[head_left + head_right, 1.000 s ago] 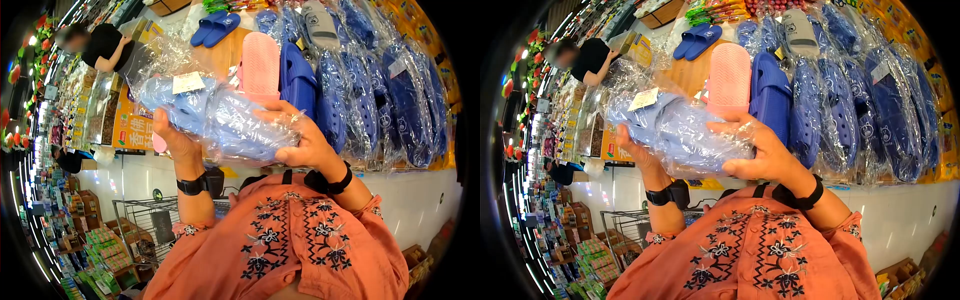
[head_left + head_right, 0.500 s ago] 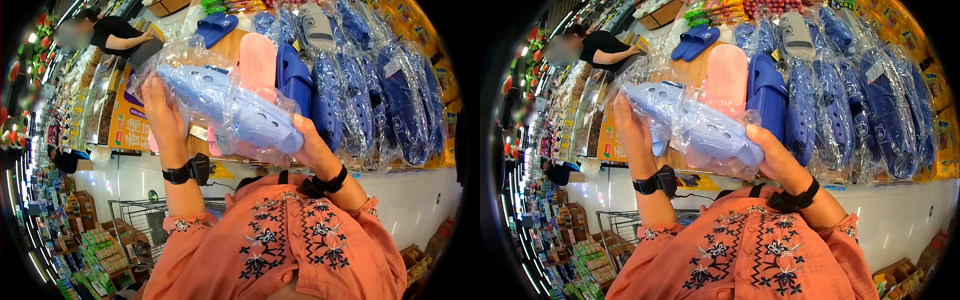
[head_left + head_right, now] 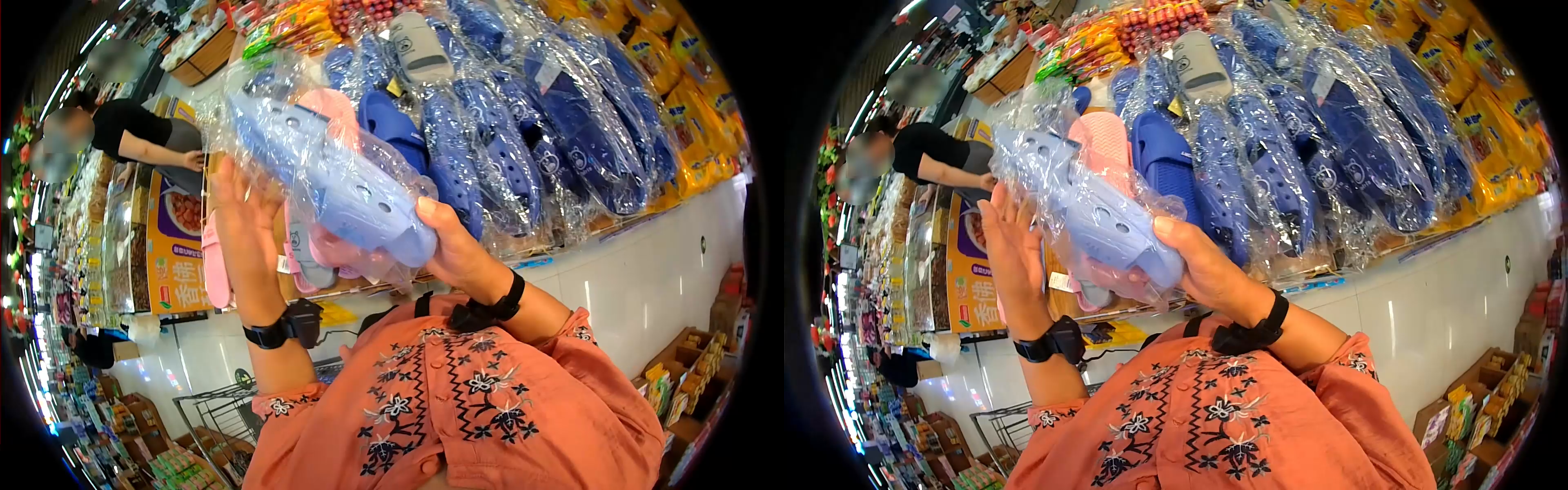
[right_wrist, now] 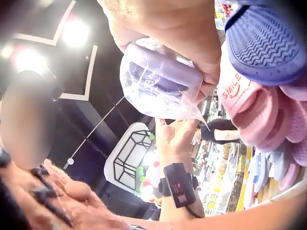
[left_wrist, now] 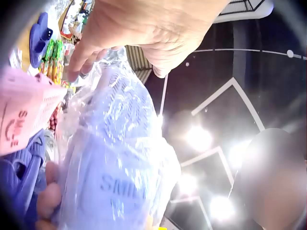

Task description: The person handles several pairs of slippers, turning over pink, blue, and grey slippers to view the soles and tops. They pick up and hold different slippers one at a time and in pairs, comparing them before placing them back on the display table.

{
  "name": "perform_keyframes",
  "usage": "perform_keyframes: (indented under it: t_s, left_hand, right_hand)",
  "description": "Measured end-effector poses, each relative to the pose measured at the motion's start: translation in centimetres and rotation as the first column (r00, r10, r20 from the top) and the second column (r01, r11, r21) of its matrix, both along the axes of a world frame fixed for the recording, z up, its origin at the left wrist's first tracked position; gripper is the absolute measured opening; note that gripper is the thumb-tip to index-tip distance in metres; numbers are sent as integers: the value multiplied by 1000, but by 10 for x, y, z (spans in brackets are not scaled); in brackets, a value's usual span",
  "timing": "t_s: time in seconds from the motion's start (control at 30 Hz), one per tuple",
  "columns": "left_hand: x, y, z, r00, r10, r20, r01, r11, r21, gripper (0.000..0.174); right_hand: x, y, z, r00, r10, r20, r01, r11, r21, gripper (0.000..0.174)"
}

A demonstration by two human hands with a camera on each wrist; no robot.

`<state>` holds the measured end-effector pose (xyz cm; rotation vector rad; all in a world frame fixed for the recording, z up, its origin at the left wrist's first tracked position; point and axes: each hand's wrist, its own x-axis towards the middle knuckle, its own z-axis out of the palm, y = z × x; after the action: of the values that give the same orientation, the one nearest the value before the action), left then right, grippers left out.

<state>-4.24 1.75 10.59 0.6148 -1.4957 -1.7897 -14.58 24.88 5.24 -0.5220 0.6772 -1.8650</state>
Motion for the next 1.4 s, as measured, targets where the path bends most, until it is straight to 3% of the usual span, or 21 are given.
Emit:
perform_keyframes:
  t_s: [0.13,0.2,0.27,0.37,0.43,0.5,0.67,0.77,0.8,0.87,0.97,1.13,1.2,1.27,1.37,1.4]
  left_hand:
    - [-19,44,7,976,-217,25,218,969,-114,80]
    - [-26,44,5,940,-336,51,339,939,-63,76]
    - [-33,53,8,910,-413,49,414,910,-22,65]
    - [-46,54,16,853,-497,161,514,854,-88,59]
    - [-60,56,15,842,-516,161,525,851,-18,59]
    - [-70,56,10,837,-529,140,529,848,40,57]
    - [-82,45,-12,851,-515,105,509,857,77,51]
    - [-90,42,-22,852,-499,157,505,863,-4,50]
    - [-93,43,-24,856,-434,279,484,863,-143,51]
    - [-99,47,-28,843,-245,480,461,789,-406,52]
    - [-106,42,-50,893,-69,445,402,568,-718,55]
    - [-102,56,-52,876,126,465,387,392,-835,43]
    - [-101,61,-44,848,90,522,492,229,-840,47]
    - [-108,62,-62,860,149,489,410,368,-834,50]
    - [-94,63,-56,945,166,282,201,388,-900,54]
    - [-87,61,-52,943,164,290,192,444,-875,54]
  right_hand:
    - [0,13,12,948,-260,-183,275,960,60,70]
    - [-1,20,13,743,-361,-564,464,884,45,73]
    - [-2,25,12,412,-353,-840,606,795,-37,75]
    - [-2,32,10,317,-315,-895,644,764,-41,79]
    - [0,34,6,287,-298,-910,652,757,-42,83]
    - [-2,42,8,65,-215,-974,663,739,-118,82]
    - [-2,50,19,-85,-91,-992,663,738,-124,83]
    - [-3,50,21,-187,-51,-981,681,713,-166,79]
    - [-2,50,20,-219,-46,-975,687,703,-187,78]
    - [-4,47,21,-244,-34,-969,688,698,-197,76]
    - [-8,43,16,-258,-35,-965,666,718,-204,75]
    - [-8,36,12,-250,-103,-963,575,784,-233,66]
    - [-3,37,14,-305,-34,-952,593,775,-218,61]
    - [-4,38,22,-324,-8,-946,613,760,-216,55]
    - [-6,42,39,-279,-9,-960,660,725,-199,48]
    - [-6,43,45,-275,-28,-961,667,715,-211,48]
